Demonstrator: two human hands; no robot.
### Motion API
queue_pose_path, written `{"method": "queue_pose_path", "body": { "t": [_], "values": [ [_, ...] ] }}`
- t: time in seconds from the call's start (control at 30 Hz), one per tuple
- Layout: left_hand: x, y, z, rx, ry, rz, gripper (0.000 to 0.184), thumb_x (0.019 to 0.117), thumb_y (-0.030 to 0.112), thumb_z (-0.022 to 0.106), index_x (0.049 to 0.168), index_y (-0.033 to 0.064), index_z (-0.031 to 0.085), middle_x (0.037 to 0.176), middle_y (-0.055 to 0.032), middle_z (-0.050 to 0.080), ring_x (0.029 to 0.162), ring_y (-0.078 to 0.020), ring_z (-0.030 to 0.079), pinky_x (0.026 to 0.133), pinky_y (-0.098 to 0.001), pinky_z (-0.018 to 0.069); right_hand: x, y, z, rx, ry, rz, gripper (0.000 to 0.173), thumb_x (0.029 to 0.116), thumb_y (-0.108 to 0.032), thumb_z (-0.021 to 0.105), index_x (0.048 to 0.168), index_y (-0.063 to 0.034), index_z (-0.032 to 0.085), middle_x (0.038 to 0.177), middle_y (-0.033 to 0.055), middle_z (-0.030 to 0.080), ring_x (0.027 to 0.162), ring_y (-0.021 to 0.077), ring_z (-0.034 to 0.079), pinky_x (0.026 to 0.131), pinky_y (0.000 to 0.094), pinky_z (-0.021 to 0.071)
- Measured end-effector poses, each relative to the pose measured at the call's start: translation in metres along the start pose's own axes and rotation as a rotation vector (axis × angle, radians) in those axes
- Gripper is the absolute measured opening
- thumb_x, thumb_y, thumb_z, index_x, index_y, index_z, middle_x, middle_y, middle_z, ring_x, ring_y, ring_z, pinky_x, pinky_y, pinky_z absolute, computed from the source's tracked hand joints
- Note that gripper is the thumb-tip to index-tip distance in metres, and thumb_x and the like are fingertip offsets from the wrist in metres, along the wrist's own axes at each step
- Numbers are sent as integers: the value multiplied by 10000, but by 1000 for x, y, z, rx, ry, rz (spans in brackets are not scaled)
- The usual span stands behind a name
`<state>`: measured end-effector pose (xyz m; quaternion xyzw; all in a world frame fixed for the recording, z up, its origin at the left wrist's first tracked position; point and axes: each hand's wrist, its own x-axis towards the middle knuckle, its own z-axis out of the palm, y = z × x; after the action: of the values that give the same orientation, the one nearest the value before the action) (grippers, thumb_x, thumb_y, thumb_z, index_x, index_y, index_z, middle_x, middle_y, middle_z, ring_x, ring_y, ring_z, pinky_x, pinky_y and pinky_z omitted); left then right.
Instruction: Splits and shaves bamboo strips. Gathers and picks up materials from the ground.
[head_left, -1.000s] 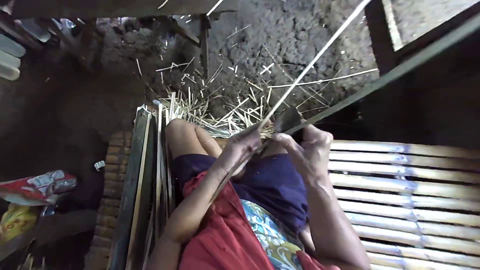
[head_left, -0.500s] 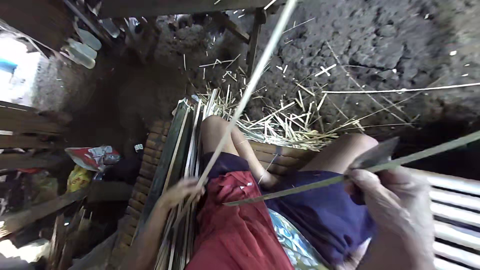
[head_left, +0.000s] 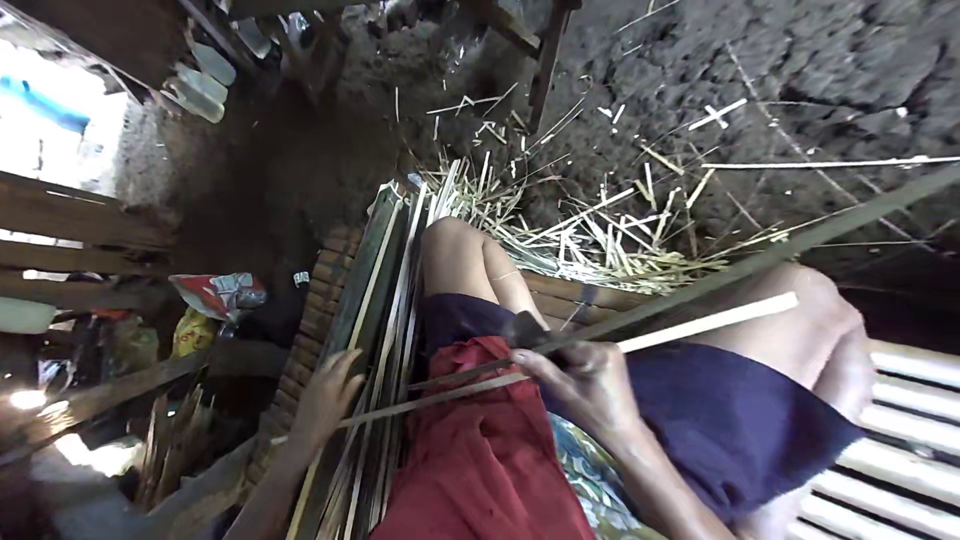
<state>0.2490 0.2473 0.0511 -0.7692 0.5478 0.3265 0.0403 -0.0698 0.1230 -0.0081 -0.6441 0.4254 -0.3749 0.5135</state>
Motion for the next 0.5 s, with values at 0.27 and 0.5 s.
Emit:
{"method": "queue_pose_path", "body": {
  "t": [0.27, 0.5],
  "values": [
    [6, 44, 24, -292, -317, 184, 311, 1058, 181, 536, 1195, -52, 690, 1183, -196, 692, 1099, -252, 666, 1007, -393, 513, -4, -4, 6, 196, -122, 203, 326, 961, -381, 670, 954, -56, 695, 719, -87, 645, 603, -39, 596, 585, 162, 532],
    [-89, -139, 10, 139, -795, -579, 449, 978, 166, 689, 1346, -73, 592, 1360, -309, 582, 1300, -456, 536, 1112, -595, 397, -2, 11, -40, 327, -74, 492, 213, 1067, -212, 474, 1010, -80, 632, 679, -47, 643, 530, 38, 609, 510, 194, 552]
  ]
}}
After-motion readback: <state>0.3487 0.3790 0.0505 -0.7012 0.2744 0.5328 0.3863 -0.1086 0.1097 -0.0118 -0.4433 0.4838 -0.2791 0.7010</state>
